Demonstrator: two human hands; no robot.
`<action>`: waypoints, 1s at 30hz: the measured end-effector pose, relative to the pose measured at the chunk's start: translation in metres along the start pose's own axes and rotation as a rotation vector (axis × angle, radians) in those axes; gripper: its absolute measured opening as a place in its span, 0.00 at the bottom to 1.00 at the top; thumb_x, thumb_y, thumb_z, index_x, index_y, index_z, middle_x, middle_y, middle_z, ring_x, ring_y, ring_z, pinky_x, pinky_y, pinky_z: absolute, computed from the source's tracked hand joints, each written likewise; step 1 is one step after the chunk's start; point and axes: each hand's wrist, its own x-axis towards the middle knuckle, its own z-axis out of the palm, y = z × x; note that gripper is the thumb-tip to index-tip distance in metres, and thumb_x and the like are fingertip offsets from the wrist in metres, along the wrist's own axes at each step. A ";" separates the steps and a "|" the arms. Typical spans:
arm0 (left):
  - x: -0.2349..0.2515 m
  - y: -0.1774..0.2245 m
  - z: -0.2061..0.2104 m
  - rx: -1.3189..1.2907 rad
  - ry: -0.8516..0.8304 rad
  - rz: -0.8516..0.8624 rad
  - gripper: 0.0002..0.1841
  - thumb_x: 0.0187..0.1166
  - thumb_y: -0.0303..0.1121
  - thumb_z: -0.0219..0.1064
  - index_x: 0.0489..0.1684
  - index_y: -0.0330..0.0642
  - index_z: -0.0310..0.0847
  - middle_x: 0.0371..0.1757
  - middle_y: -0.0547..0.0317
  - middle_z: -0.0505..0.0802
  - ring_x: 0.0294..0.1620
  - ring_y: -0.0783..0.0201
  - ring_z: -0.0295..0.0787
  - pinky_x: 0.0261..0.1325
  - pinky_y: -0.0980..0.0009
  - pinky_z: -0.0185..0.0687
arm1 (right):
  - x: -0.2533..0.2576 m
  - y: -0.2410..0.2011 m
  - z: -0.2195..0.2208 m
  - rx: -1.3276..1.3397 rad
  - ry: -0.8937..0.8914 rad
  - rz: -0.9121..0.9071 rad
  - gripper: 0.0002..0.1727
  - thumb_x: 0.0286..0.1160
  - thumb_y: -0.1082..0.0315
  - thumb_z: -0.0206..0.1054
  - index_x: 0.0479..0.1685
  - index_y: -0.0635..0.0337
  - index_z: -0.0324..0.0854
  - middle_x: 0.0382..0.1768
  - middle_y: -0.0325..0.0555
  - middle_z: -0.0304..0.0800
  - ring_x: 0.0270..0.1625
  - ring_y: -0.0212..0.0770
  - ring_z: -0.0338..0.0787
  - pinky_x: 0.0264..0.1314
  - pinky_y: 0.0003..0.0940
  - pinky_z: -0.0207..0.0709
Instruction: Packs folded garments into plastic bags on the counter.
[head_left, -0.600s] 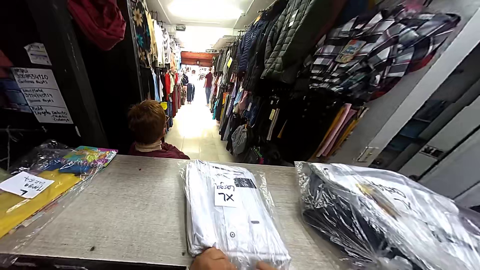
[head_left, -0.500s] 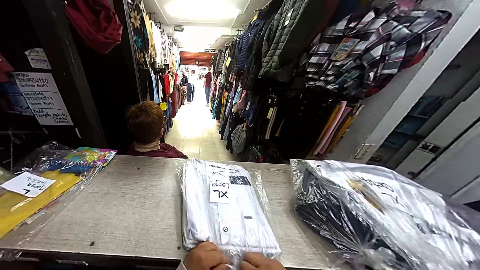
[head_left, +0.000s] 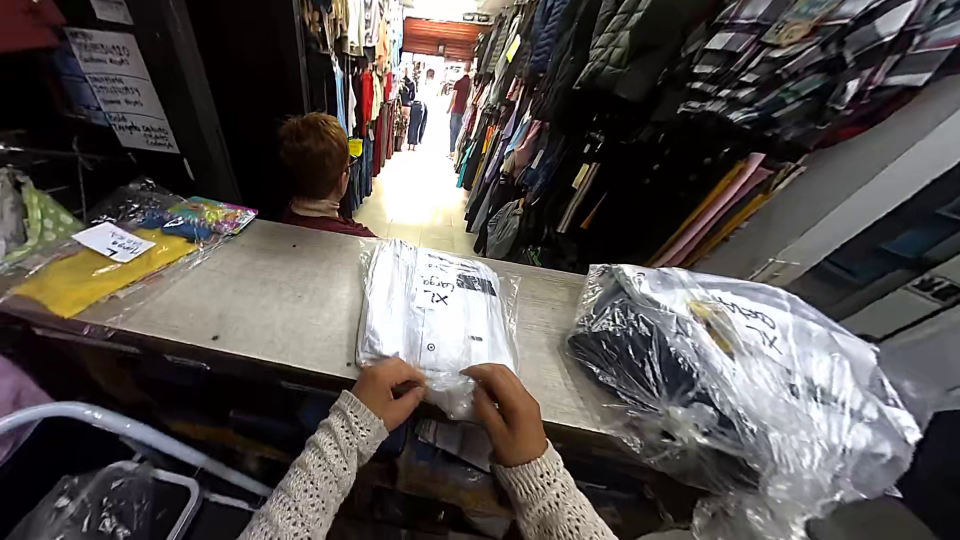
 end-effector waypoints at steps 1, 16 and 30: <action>-0.004 0.006 0.006 0.012 0.069 0.072 0.15 0.70 0.32 0.74 0.49 0.31 0.92 0.53 0.41 0.95 0.61 0.47 0.90 0.69 0.52 0.80 | -0.001 -0.004 -0.002 0.045 -0.048 0.009 0.13 0.69 0.72 0.61 0.41 0.69 0.90 0.42 0.53 0.92 0.39 0.36 0.89 0.42 0.28 0.84; -0.071 0.077 0.055 0.174 0.209 0.042 0.19 0.57 0.27 0.78 0.48 0.26 0.88 0.54 0.33 0.92 0.60 0.40 0.89 0.68 0.53 0.83 | -0.046 -0.039 -0.042 -0.026 -0.199 0.021 0.21 0.55 0.70 0.69 0.50 0.72 0.80 0.34 0.50 0.88 0.31 0.40 0.87 0.30 0.37 0.82; -0.093 0.067 0.045 -0.970 0.739 -0.199 0.11 0.66 0.16 0.58 0.30 0.39 0.86 0.37 0.66 0.93 0.41 0.76 0.89 0.50 0.76 0.86 | 0.034 -0.003 -0.018 -0.312 -0.695 0.309 0.30 0.85 0.49 0.61 0.87 0.38 0.70 0.90 0.65 0.54 0.90 0.73 0.54 0.76 0.81 0.54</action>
